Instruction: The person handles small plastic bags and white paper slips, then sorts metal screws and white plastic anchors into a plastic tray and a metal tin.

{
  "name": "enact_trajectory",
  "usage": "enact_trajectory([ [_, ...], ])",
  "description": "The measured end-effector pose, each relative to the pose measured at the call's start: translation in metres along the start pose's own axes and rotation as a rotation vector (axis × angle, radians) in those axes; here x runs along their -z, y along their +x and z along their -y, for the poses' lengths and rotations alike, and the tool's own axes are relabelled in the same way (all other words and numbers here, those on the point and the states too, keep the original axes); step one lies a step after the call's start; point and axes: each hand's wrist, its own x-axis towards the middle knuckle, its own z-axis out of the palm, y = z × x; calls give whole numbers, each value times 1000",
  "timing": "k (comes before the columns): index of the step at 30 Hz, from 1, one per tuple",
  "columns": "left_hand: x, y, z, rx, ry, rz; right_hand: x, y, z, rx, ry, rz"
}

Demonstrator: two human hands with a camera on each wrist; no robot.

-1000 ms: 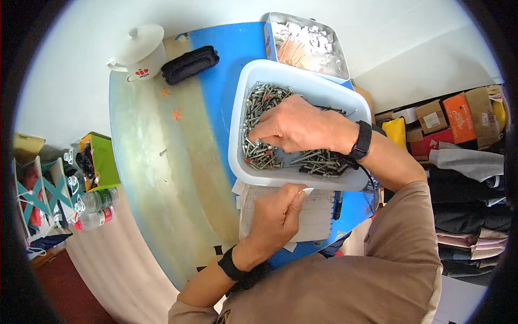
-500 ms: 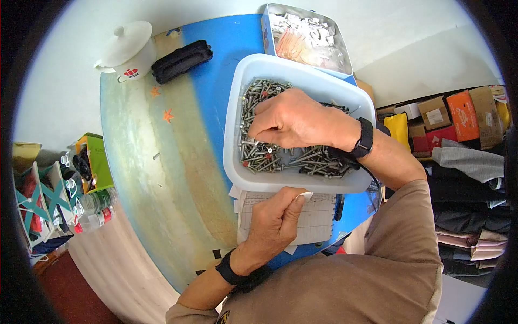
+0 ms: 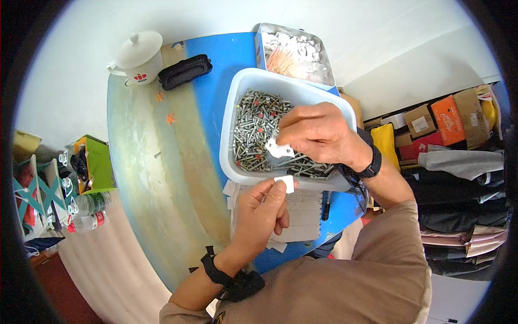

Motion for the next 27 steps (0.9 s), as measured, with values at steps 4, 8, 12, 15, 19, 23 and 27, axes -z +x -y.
enact_trajectory([
  [4, 0, -3, -7, -13, -166, 22, 1, -16, 22, -6, 12, -33],
  [8, -5, -7, -12, -55, -192, -16, -4, -31, 40, 42, -96, 12],
  [12, -9, -16, -17, -49, -236, 58, -7, -46, 56, 5, -153, -7],
  [15, -16, -23, -17, -55, -203, 107, -8, -56, 72, -77, -158, -59],
  [19, -19, -25, -7, -125, -30, 192, -12, -74, 89, -115, -174, -76],
  [23, -22, -26, 4, -160, 15, 250, -22, -98, 111, -206, -87, -124],
  [27, -32, -34, 11, -171, 265, 246, -42, -133, 134, -640, 465, -509],
])
